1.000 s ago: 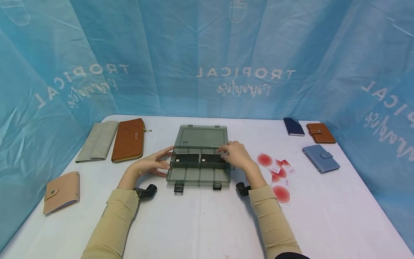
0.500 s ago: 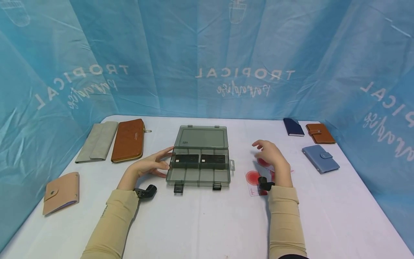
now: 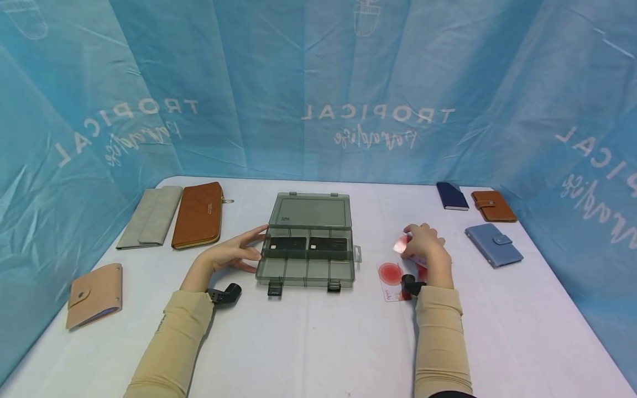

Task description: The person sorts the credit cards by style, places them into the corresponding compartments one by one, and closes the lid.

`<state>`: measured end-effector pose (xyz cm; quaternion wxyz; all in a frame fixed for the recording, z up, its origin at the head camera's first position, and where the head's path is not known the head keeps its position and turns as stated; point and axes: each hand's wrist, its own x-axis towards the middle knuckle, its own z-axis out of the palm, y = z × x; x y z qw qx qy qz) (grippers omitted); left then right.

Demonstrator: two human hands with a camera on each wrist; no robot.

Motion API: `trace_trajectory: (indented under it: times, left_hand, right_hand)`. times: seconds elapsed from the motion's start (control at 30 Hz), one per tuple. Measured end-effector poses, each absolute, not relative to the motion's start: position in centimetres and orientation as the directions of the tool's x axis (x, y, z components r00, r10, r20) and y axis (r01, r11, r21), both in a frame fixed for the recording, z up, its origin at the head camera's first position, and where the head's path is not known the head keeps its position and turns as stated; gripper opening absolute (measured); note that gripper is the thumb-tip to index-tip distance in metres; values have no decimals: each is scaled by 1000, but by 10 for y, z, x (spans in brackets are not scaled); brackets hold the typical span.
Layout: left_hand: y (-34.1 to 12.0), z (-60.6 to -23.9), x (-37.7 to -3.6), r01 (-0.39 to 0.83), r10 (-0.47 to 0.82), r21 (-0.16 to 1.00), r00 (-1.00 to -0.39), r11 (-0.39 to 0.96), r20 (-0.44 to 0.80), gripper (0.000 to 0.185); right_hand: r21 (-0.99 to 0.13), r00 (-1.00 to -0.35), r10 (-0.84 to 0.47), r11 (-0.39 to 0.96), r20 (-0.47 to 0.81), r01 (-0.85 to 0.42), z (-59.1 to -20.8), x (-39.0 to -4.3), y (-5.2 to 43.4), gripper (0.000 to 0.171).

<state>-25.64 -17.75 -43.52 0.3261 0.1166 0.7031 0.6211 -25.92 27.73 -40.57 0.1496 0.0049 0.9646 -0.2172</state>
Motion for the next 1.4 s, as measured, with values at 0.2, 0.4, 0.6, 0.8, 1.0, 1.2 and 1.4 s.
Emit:
trace_trajectory:
  times: [0.2,0.4,0.6,0.8,1.0,1.2,1.4]
  left_hand:
    - [-177,-435,-257,-241,569,949,-759,205,-316,89]
    - [-177,-435,-256,-243,568,949,-761,201,-315,89]
    - [-178,-435,-256,-240,572,950,-759,198,-311,89]
    - [-178,-436,-256,-237,577,951,-756,199,-309,88]
    - [-178,-435,-256,-232,579,952,-756,199,-306,88]
    - [-177,-436,-256,-227,576,954,-761,198,-300,88]
    - [-178,-436,-256,-228,575,953,-760,199,-302,88]
  right_hand:
    - [-539,-986,-82,842,-142,8,-401,-260,268,34]
    - [-669,-999,-20,742,38,-40,-378,-253,240,27]
    - [-798,-995,-4,597,97,-81,-360,-245,204,44]
    - [-865,-987,-144,485,70,-132,-358,-235,173,53]
    - [-882,-954,-293,433,58,-186,-366,-221,136,29]
    - [-749,-938,-339,602,74,-276,-386,-209,101,8]
    - [-664,-921,-387,676,50,-320,-402,-203,83,4]
